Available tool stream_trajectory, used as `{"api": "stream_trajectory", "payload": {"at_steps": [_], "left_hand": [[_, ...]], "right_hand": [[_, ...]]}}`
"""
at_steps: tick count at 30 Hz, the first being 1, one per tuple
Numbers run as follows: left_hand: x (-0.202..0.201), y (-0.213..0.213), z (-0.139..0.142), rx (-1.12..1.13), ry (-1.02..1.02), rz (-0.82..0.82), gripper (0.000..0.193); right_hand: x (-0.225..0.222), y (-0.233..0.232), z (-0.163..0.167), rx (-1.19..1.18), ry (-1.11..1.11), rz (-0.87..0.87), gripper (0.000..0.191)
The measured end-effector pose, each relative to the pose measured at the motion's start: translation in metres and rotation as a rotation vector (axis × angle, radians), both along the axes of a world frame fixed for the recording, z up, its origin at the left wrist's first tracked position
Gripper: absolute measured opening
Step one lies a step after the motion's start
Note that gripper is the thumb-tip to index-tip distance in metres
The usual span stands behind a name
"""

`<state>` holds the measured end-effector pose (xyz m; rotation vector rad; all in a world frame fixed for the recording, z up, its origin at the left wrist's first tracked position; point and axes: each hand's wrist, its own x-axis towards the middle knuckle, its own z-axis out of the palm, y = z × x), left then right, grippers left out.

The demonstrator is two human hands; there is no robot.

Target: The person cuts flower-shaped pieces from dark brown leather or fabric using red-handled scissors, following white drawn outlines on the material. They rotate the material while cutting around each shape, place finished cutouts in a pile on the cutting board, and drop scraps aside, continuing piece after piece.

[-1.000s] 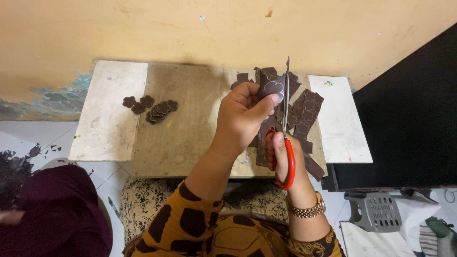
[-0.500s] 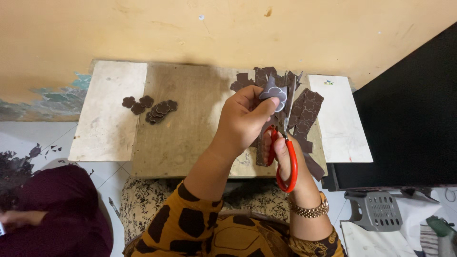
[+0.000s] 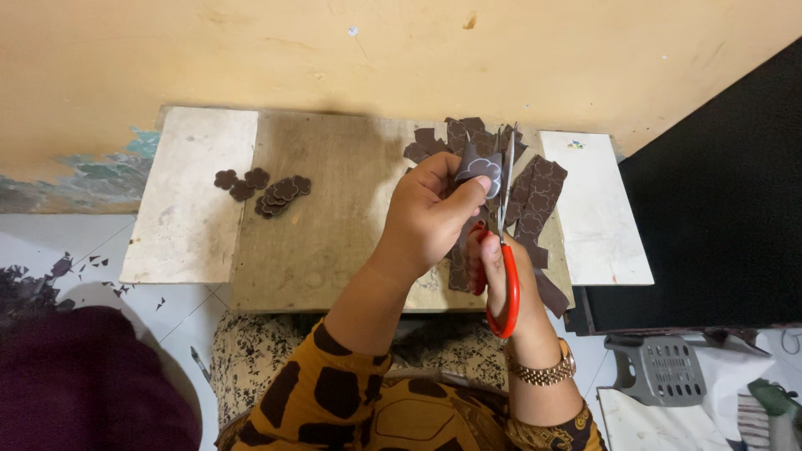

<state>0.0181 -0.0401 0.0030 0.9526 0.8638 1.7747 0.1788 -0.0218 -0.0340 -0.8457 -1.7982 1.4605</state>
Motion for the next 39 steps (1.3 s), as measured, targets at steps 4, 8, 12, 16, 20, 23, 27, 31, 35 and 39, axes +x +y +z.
{"api": "stream_trajectory", "payload": {"at_steps": [4,8,12,16,20,23,27,31,35,39], "left_hand": [[-0.003,0.003,-0.003,-0.007,0.033,0.021,0.011],[-0.006,0.006,-0.006,0.037,0.002,0.001,0.012],[-0.005,0.007,-0.008,0.039,-0.093,0.009,0.015],[-0.004,0.007,-0.008,0.015,-0.09,0.006,0.016],[-0.002,0.007,-0.007,0.045,-0.12,-0.037,0.016],[-0.001,0.006,-0.007,0.017,-0.084,-0.022,0.015],[-0.003,0.003,-0.007,-0.038,-0.027,-0.059,0.015],[-0.006,0.004,-0.006,0.004,-0.023,-0.05,0.015],[-0.011,0.003,-0.006,0.009,-0.007,-0.036,0.015],[-0.012,0.004,-0.006,0.004,-0.011,-0.022,0.016]], "right_hand": [[0.001,0.003,-0.003,0.008,-0.053,-0.042,0.064],[0.003,0.002,-0.007,-0.007,-0.032,-0.032,0.062],[0.003,0.003,-0.01,-0.012,-0.041,-0.024,0.06],[0.001,0.001,-0.012,0.004,-0.058,-0.059,0.06],[-0.001,-0.002,-0.01,0.009,0.001,-0.047,0.062],[0.0,-0.002,-0.008,0.055,0.028,0.008,0.063],[0.003,0.001,-0.005,0.112,0.019,0.022,0.061],[0.006,0.003,-0.007,0.041,0.011,0.011,0.058],[0.008,0.005,-0.008,0.029,-0.017,0.005,0.055],[0.007,0.004,-0.008,0.004,-0.015,-0.001,0.055]]}}
